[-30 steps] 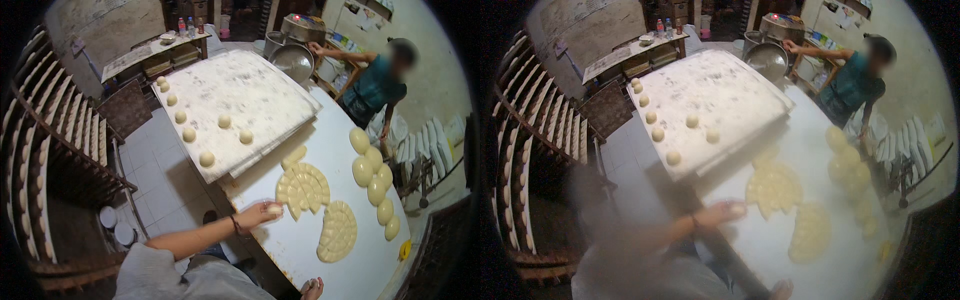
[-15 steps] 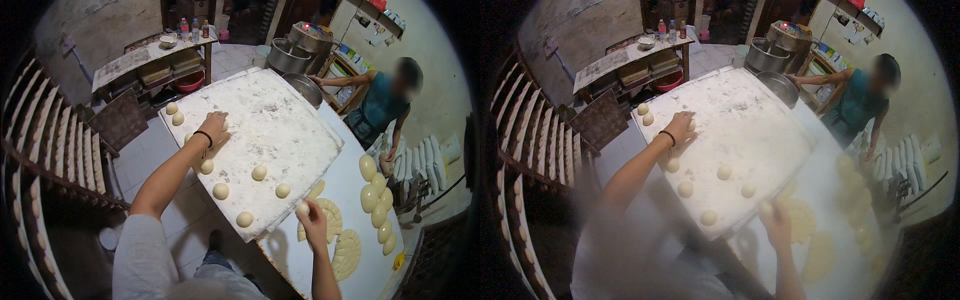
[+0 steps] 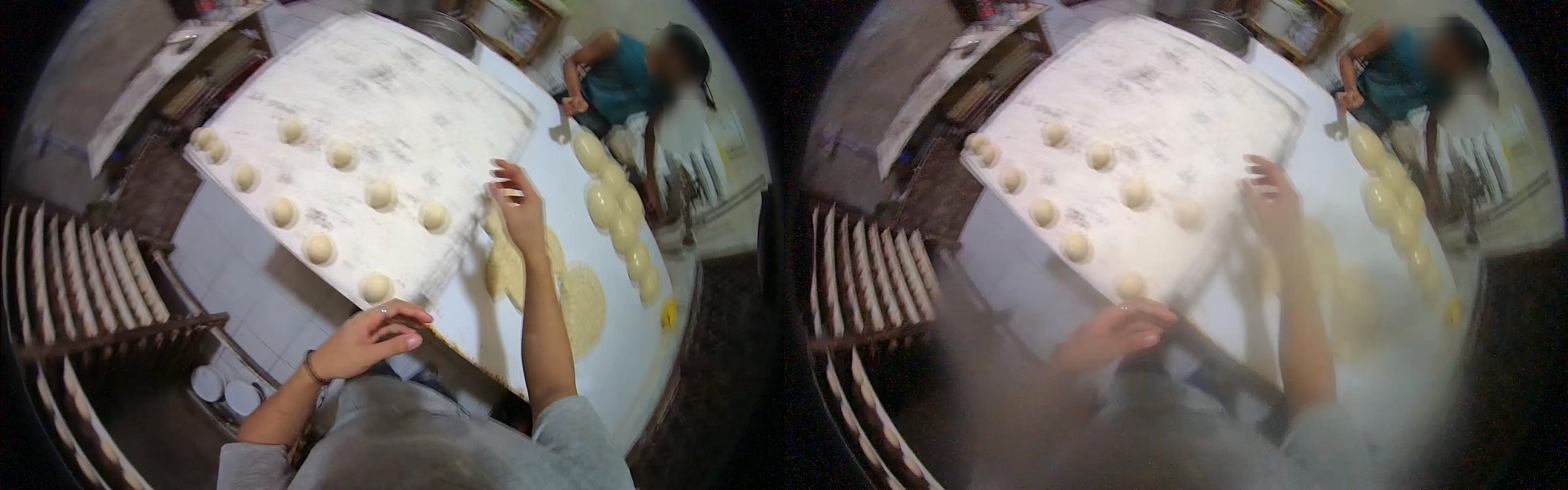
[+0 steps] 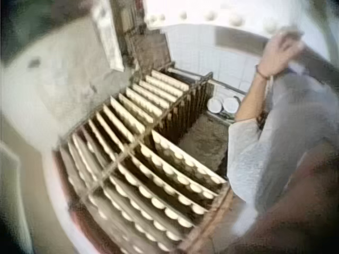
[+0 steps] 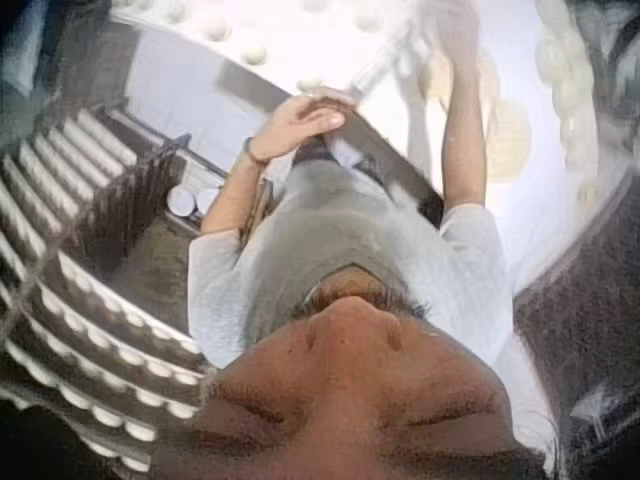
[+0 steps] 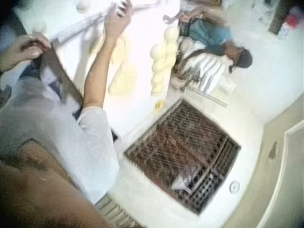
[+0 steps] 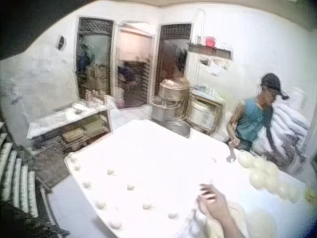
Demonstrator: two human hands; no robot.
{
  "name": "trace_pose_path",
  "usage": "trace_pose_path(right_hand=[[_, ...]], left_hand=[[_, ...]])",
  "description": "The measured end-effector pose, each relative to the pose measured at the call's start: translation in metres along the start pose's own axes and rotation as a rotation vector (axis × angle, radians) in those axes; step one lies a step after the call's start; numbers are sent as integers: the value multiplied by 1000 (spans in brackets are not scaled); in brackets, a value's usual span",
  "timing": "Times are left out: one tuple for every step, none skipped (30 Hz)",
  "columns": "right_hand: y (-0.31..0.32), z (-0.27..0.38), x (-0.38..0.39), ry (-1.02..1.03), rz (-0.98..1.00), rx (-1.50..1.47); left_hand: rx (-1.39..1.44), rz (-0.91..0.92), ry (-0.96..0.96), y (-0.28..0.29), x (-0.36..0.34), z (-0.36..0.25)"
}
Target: The person prepares bread dough by kneading it on a table, applying a liquid using a brush to several dough balls, stretching a piece of dough by hand, and placing small dough portions onto a floured wooden board.
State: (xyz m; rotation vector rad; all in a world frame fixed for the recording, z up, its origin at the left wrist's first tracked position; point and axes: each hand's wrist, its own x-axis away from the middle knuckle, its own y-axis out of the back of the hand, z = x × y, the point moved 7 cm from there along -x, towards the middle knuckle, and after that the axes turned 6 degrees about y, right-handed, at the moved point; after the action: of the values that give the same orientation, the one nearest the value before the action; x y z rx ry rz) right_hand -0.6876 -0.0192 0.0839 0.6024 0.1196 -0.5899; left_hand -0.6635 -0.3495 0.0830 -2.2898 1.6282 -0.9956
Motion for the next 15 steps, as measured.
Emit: trace_pose_path(right_hand=[[46, -49, 27, -124, -85, 1], [101, -122, 71, -242, -113, 115], [164, -201, 131, -355, -166, 237], [210, -268, 204, -510, -71, 239], [231, -319, 273, -661, 40, 216], [208, -339, 309, -684, 120, 177], [172, -346, 318, -661, 62, 145], [135, -345, 324, -628, 8, 112], [104, -324, 308, -517, -106, 224], [108, -313, 320, -461, -265, 396], [100, -269, 309, -351, -315, 666], [99, -247, 300, -266, -347, 684], [96, -226, 293, -179, -377, 695], [105, -220, 295, -101, -409, 727], [112, -228, 301, -183, -328, 561]], left_hand=[[47, -19, 55, -17, -19, 36], [78, -30, 94, -32, -47, 79], [91, -21, 126, -49, -82, 119], [86, -39, 110, -63, -126, 158], [83, -71, 100, -75, -168, 200], [36, -157, 57, -74, -206, 227], [-49, -283, -17, -70, -240, 237], [-218, -466, -160, -60, -271, 239], [-394, -671, -263, -51, -291, 234], [-395, -748, -133, -89, -314, 217], [-415, -875, -5, -98, -311, 203], [-459, -926, -23, -101, -312, 201], [-505, -985, -40, -94, -313, 205], [-542, -1023, -53, -99, -319, 209], [-607, -1046, -11, -97, -313, 219]])
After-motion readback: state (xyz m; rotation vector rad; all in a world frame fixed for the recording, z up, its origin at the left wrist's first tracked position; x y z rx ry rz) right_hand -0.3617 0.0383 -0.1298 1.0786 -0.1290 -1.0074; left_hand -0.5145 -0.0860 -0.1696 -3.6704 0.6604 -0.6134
